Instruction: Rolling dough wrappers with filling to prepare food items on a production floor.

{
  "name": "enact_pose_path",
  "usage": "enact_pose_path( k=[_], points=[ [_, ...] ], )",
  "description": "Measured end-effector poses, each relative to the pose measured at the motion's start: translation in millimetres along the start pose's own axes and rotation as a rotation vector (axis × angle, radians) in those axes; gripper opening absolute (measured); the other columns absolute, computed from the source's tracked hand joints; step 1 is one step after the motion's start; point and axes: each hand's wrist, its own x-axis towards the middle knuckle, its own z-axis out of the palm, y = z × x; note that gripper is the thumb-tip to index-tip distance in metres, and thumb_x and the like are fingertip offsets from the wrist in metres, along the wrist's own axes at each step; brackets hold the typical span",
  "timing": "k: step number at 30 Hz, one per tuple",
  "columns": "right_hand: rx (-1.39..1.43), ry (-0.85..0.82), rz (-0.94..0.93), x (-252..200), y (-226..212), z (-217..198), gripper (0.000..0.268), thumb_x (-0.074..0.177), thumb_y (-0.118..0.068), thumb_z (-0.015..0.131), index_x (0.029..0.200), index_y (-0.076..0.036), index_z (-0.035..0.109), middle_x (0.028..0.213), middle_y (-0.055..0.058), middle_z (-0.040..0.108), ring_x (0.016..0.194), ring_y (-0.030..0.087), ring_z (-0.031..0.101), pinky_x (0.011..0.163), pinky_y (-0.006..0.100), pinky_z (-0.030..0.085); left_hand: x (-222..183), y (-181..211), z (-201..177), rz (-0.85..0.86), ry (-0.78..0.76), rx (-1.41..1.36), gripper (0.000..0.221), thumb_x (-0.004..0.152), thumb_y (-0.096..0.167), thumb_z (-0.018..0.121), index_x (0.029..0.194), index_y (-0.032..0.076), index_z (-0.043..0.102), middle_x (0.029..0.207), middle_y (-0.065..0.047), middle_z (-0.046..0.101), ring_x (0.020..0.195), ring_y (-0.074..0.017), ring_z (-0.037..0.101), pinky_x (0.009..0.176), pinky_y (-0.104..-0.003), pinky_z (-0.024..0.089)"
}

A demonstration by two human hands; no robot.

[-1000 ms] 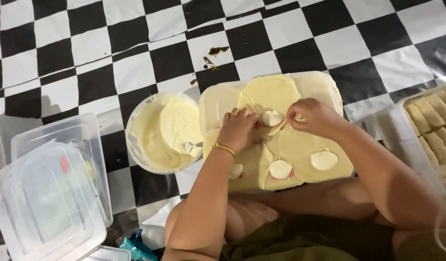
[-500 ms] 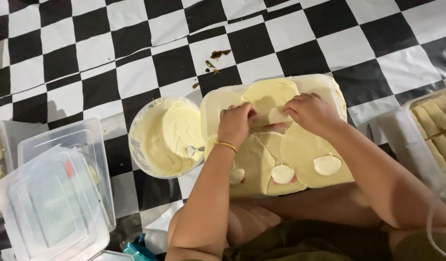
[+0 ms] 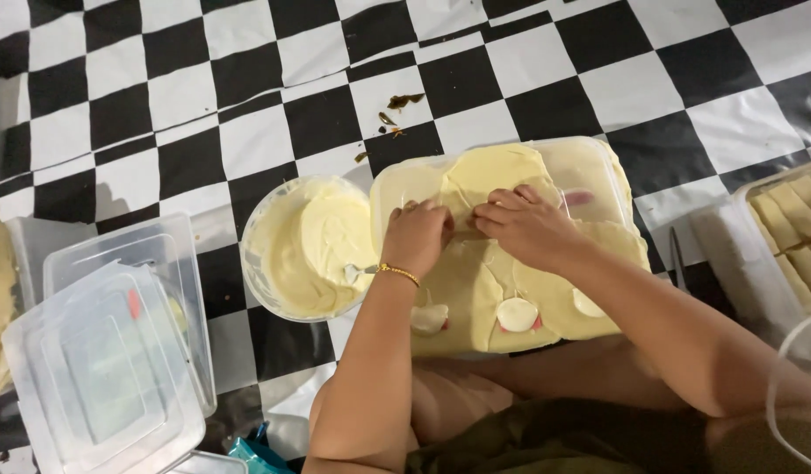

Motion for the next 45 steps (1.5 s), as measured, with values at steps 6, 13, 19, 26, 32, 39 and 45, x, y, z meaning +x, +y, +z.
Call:
enact_pose_path(
  k=[6,13,19,26,32,39,45],
  points=[
    [0.125,-0.087,0.119,-1,3,-22,0.034,0.087,-0.019,0.054,0.119,-0.021,0.065,0.123,-0.004,0.066,0.135,0.021,0.047,0.098,0.04,0.04,1,16,3,0.067,0.077,0.115,0.017,0.101,0.024,0.043,0.098,0.021,0.059,0.094,0.0,0.07,0.097,-0.0243,0.073,0.088,-0.042,0.055],
    [0.114,-0.247,0.525,-68,47,-24,0.047,0.078,-0.039,0.076,0.123,-0.03,0.066,0.119,-0.007,0.062,0.122,0.022,0.056,0.095,0.042,0.047,-7,55,3,0.28,0.423,0.155,0.013,0.1,0.018,0.051,0.096,0.016,0.063,0.095,-0.003,0.068,0.096,-0.0259,0.072,0.086,-0.038,0.055],
    [0.163,-0.228,0.602,-78,50,-11,0.015,0.085,-0.038,0.072,0.097,-0.03,0.073,0.094,-0.01,0.068,0.103,0.018,0.065,0.089,0.039,0.051,-4,57,15,0.292,0.356,0.096,0.015,0.098,0.027,0.056,0.104,0.017,0.066,0.116,-0.002,0.063,0.111,-0.0273,0.064,0.092,-0.04,0.054],
    [0.126,-0.276,0.633,-66,46,-11,0.012,0.087,-0.04,0.065,0.091,-0.03,0.072,0.083,-0.01,0.072,0.09,0.018,0.072,0.084,0.039,0.054,-3,56,15,0.224,0.13,0.022,0.049,0.096,0.034,0.059,0.141,0.019,0.048,0.137,-0.005,0.057,0.13,-0.0306,0.053,0.102,-0.044,0.049],
    [0.162,0.163,0.392,-42,30,-20,0.006,0.092,-0.021,0.07,0.098,-0.019,0.07,0.093,0.001,0.072,0.094,0.025,0.071,0.081,0.04,0.056,-8,51,-15,0.181,0.19,-0.083,0.06,0.092,0.041,0.069,0.144,0.018,0.05,0.143,-0.007,0.052,0.135,-0.0366,0.047,0.107,-0.051,0.047],
    [0.072,0.249,0.178,-30,17,-14,0.008,0.093,-0.015,0.069,0.099,-0.016,0.073,0.105,-0.001,0.075,0.104,0.02,0.07,0.084,0.035,0.056,1,24,3,0.117,0.219,-0.032,0.038,0.098,0.045,0.06,0.129,0.023,0.063,0.128,0.0,0.059,0.129,-0.0276,0.05,0.105,-0.045,0.044],
    [0.05,0.208,0.173,-28,22,-13,0.004,0.094,-0.019,0.068,0.096,-0.02,0.072,0.102,-0.006,0.074,0.104,0.016,0.069,0.082,0.031,0.055,11,27,13,0.121,0.169,-0.02,0.033,0.096,0.043,0.06,0.125,0.029,0.063,0.126,0.005,0.06,0.129,-0.0232,0.048,0.105,-0.042,0.042]
  ],
)
